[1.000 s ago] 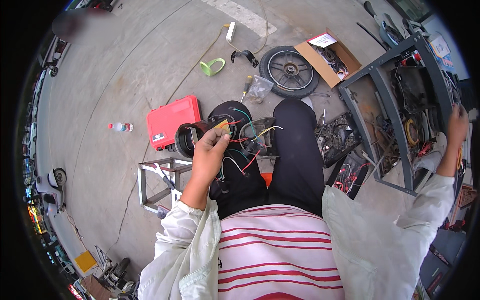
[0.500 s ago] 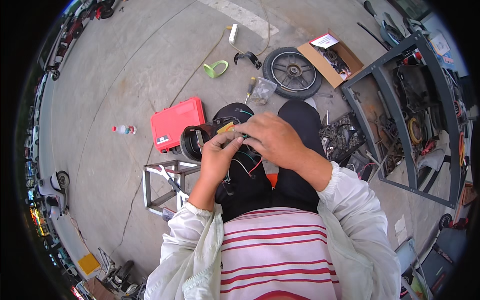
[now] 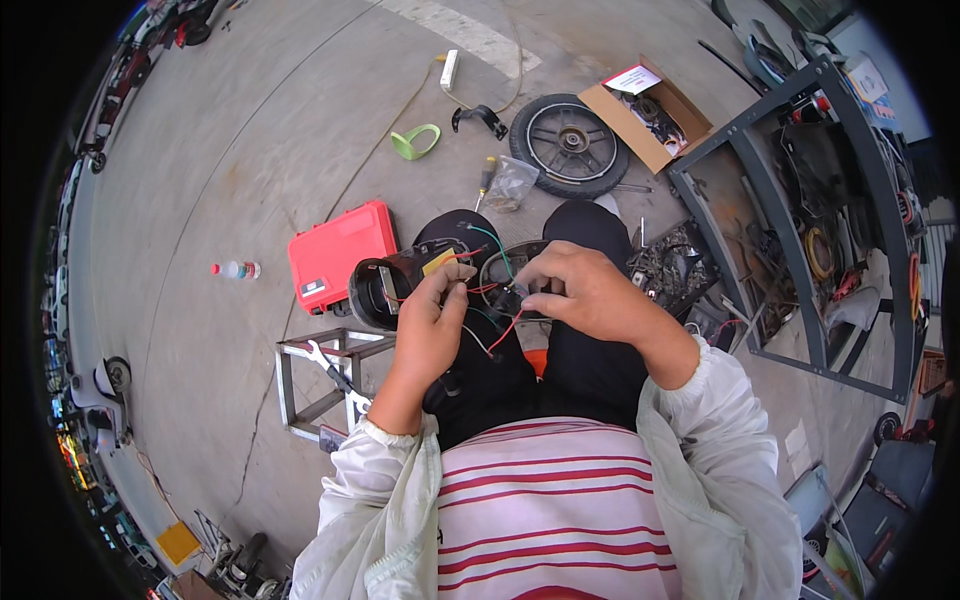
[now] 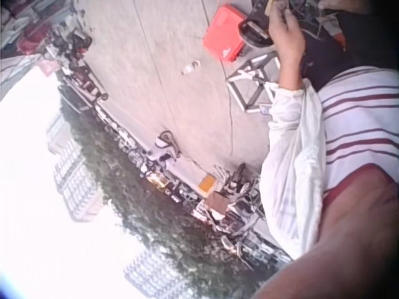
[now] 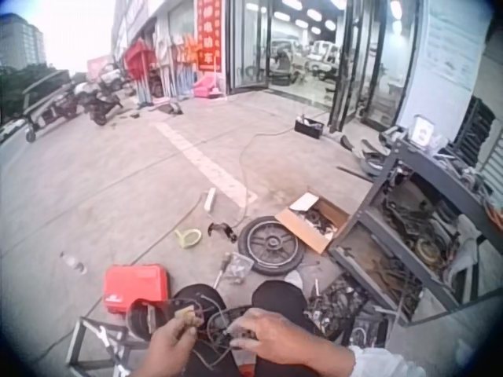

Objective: The person sits on the ground and repairs electrical wiring on a scooter part. They use pliers to strip wire insulation and twist wires together, then use a screwdriver to tighten connections on a small yellow component.

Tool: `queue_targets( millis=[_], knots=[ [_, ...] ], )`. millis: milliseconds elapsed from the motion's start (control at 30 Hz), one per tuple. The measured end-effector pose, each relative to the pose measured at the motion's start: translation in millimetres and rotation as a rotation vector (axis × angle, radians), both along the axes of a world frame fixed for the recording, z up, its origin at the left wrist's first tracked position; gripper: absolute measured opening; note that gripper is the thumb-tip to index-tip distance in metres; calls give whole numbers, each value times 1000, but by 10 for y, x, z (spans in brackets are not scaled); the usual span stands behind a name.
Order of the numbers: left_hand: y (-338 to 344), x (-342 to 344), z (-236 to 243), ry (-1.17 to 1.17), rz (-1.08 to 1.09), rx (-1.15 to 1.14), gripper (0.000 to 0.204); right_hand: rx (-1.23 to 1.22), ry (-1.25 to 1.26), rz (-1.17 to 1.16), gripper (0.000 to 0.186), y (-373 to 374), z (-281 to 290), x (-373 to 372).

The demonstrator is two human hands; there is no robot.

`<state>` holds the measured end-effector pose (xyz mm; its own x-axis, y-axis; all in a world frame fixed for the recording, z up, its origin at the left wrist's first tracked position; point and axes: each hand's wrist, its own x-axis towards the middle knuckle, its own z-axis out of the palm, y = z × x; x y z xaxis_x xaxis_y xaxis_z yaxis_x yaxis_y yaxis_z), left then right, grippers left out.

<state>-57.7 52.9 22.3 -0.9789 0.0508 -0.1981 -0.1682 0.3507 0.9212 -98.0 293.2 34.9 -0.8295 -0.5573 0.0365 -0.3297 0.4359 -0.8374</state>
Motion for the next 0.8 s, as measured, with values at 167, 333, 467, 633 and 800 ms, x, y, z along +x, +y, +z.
queue_targets(
  millis=[167,333,467,633,800],
  knots=[
    [31,38,53,302,-52,-391,18,-10,-196,-81,15,-103,-17,-78],
    [44,59,3,299,-2,-276,20,-94,-169,8,14,-121,-54,-109],
    [138,51,74,157,69,-109,23,-76,-379,-145,14,-205,-50,-118],
    [127,16,43,282,-6,-204,21,-118,-443,-273,17,-341,-120,-109],
    [193,-22,112,229,-98,-315,16,-276,-610,-384,16,-373,-195,-38]
  ],
)
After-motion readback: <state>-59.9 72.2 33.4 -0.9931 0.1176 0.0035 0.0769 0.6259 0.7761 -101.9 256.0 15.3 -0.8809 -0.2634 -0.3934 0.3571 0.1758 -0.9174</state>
